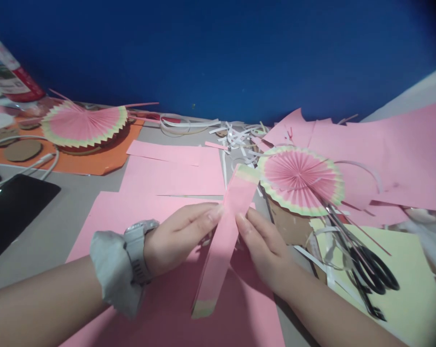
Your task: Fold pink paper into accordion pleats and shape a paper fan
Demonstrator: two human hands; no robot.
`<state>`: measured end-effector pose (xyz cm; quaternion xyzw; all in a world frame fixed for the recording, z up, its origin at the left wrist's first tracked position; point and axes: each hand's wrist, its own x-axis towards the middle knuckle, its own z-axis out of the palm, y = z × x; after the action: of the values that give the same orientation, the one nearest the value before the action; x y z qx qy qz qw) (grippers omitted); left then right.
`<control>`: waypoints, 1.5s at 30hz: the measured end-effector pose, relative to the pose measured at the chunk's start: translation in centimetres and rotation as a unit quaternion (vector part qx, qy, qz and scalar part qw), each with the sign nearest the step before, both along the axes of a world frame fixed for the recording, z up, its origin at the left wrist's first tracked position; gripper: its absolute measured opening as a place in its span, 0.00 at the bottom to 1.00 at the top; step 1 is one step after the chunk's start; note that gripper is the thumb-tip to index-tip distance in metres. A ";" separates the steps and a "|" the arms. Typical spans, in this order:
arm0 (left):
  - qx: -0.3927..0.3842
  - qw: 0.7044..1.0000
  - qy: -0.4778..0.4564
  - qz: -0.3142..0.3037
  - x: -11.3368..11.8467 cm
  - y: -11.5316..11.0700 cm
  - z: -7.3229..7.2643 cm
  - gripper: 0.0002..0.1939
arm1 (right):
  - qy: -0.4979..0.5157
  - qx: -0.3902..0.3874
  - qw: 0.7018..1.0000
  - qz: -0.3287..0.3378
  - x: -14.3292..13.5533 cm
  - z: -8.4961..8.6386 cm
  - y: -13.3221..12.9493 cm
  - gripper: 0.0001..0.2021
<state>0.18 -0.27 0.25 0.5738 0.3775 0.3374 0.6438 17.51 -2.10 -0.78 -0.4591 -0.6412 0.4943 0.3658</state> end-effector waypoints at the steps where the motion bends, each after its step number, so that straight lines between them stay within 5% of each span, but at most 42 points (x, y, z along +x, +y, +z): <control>1: -0.015 1.000 -0.002 -0.014 0.0 0.0 -0.1 0.18 | 0.005 0.006 1.000 0.006 0.0 0.1 0.1 0.15; 3: -0.012 0.999 0.005 -0.051 0.0 0.1 -0.2 0.18 | 0.008 0.019 1.000 0.018 -0.1 0.3 0.2 0.15; 13: 0.081 0.993 0.071 -0.048 0.1 0.6 0.1 0.17 | -0.003 -0.005 1.000 0.028 -0.5 0.4 0.3 0.09; 20: 0.068 0.991 0.091 -0.071 0.2 0.6 0.0 0.16 | 0.016 -0.012 0.999 0.044 -0.4 0.1 0.8 0.08; 28: 0.027 0.990 0.088 -0.110 0.1 0.4 0.2 0.18 | 0.068 -0.069 0.995 -0.016 -0.4 0.0 1.0 0.13; 38: 0.061 0.997 0.039 0.009 0.2 0.2 -0.6 0.19 | 0.046 -0.084 0.995 0.010 -0.6 0.1 0.8 0.10; 45: 0.100 0.988 0.108 -0.043 0.3 -0.1 0.0 0.15 | 0.030 -0.035 0.999 0.020 -0.7 0.4 0.9 0.10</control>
<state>0.50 -0.33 0.22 0.6841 0.3838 0.2818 0.5525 16.81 -1.21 -0.39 -0.4440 -0.6212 0.5373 0.3582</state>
